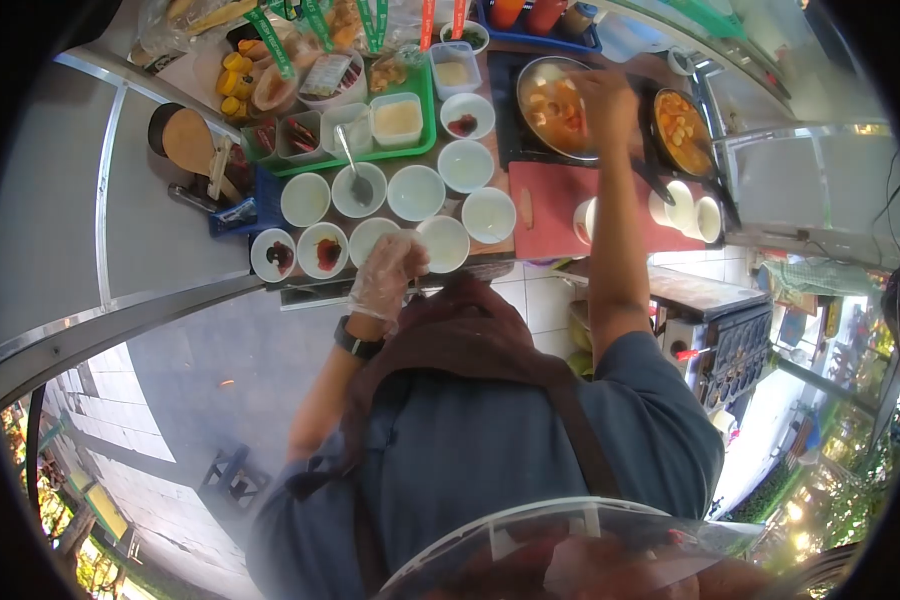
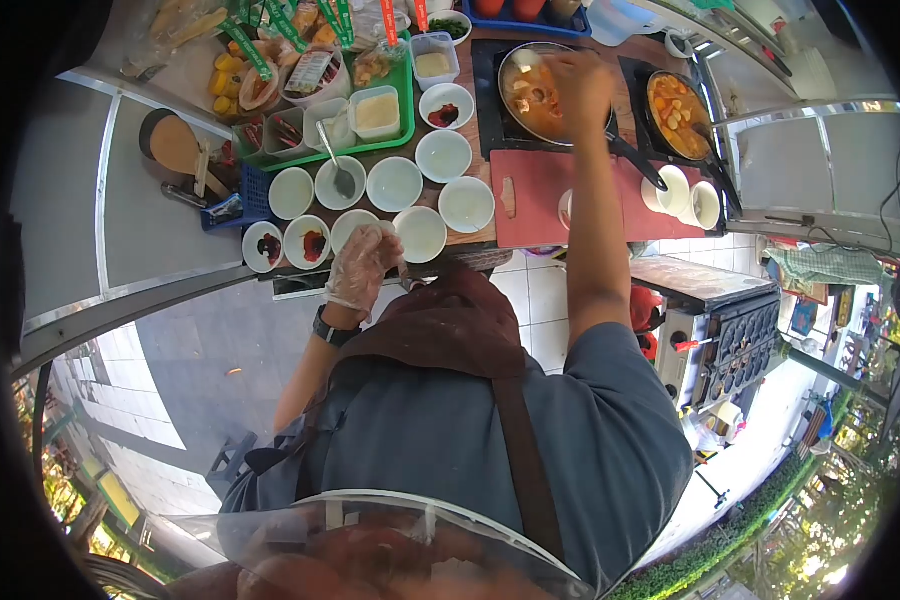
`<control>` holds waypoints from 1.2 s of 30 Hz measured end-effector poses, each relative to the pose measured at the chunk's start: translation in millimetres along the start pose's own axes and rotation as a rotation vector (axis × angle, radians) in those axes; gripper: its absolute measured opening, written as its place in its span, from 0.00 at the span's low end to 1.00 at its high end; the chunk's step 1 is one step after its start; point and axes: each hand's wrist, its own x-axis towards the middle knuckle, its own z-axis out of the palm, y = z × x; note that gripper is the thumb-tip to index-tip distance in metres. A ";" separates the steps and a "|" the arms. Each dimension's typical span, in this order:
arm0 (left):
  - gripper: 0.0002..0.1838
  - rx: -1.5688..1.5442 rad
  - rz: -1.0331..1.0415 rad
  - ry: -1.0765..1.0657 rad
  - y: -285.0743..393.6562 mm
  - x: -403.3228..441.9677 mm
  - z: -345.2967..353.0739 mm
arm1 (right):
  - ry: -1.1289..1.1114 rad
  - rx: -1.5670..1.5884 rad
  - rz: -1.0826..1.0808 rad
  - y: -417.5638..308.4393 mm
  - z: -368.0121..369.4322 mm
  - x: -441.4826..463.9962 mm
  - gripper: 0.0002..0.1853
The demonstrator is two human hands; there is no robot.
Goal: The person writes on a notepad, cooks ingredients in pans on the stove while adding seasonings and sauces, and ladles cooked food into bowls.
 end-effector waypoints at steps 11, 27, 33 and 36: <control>0.13 0.084 0.034 0.101 9.6 -21.0 1.1 | -0.380 0.381 -0.342 -161.2 138.5 -38.2 0.09; 0.12 0.023 0.001 0.017 6.3 -2.7 -3.7 | -0.287 0.354 0.389 -78.9 45.2 -14.2 0.16; 0.12 0.045 -0.018 -0.009 4.7 3.9 3.6 | -0.246 0.287 0.458 -19.7 17.2 -16.7 0.20; 0.12 0.059 -0.021 -0.027 5.3 5.2 6.6 | -0.258 0.295 0.622 6.0 9.4 -18.1 0.19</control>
